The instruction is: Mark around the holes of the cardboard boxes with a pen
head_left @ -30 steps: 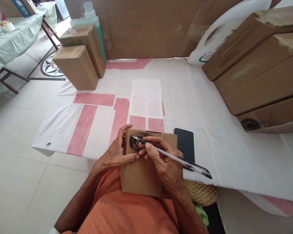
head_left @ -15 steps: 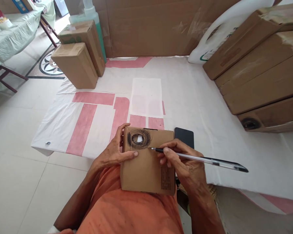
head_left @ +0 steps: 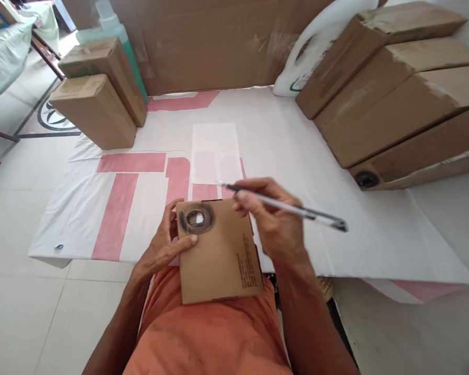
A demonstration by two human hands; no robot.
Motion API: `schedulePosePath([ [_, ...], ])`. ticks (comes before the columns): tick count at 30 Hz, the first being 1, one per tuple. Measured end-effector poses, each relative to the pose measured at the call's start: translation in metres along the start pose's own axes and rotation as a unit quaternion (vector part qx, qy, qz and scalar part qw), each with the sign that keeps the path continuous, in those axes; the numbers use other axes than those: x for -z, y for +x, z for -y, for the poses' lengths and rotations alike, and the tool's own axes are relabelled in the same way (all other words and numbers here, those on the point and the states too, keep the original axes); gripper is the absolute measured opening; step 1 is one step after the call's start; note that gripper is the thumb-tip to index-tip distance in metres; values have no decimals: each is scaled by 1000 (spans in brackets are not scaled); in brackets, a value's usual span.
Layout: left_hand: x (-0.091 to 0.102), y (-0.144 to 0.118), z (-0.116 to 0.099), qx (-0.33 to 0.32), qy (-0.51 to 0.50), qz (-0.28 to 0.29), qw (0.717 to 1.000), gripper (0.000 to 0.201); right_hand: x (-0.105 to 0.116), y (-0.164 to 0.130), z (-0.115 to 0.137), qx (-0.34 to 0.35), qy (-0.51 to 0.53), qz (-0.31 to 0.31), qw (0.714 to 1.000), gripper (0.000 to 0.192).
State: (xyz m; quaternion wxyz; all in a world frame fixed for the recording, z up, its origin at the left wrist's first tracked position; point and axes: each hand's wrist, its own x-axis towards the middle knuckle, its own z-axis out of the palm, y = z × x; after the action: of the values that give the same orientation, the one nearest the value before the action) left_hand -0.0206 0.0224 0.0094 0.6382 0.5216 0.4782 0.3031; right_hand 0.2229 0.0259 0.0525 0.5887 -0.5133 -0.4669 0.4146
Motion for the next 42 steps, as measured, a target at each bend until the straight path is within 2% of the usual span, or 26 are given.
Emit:
schedulePosePath([
  [2,6,-2,3,7,-19,-31,999,93,20,14,3,24,-42,-105,993,11],
  [3,10,-4,4,12,-29,-45,998,91,30,22,4,20,-86,-129,988,6],
  [4,13,-5,5,18,-37,-58,997,89,38,30,4,2,-149,-126,981,7],
  [5,17,-7,5,23,-44,-68,996,88,43,37,2,-27,-232,-91,968,15],
  [7,22,-10,6,31,-49,-85,995,87,45,50,-5,-91,-400,29,911,31],
  [9,23,-13,5,30,-47,-93,994,86,36,58,-18,-130,-499,132,847,38],
  [10,23,-14,4,30,-45,-97,994,86,28,61,-26,-142,-518,162,828,38],
  [13,17,-14,0,33,-33,-98,994,89,6,62,-46,-160,-531,188,811,31],
  [16,11,-10,-2,32,-24,-89,995,90,-6,56,-56,-170,-546,191,798,25],
  [19,9,-7,1,28,-15,-76,997,89,-3,44,-55,-175,-557,174,793,24],
  [21,9,-5,4,26,-10,-67,997,89,8,32,-52,-168,-563,146,796,26],
  [23,9,-4,7,24,-8,-62,998,87,25,16,-49,-160,-579,91,795,34],
  [26,8,-3,10,24,-17,-57,998,84,53,-12,-52,-167,-627,-42,760,51],
  [28,7,-2,10,24,-26,-55,998,83,67,-28,-57,-196,-642,-81,737,56],
  [30,4,-2,10,19,-29,-52,998,84,74,-37,-63,-224,-636,-66,736,52],
  [33,2,-2,8,14,-24,-52,998,87,73,-41,-67,-234,-619,-53,748,48],
  [37,0,-3,8,21,-22,-52,998,88,65,-41,-66,-243,-605,-53,756,62],
  [42,0,-2,9,28,-32,-65,997,91,68,-42,-71,-265,-530,-91,800,69],
])
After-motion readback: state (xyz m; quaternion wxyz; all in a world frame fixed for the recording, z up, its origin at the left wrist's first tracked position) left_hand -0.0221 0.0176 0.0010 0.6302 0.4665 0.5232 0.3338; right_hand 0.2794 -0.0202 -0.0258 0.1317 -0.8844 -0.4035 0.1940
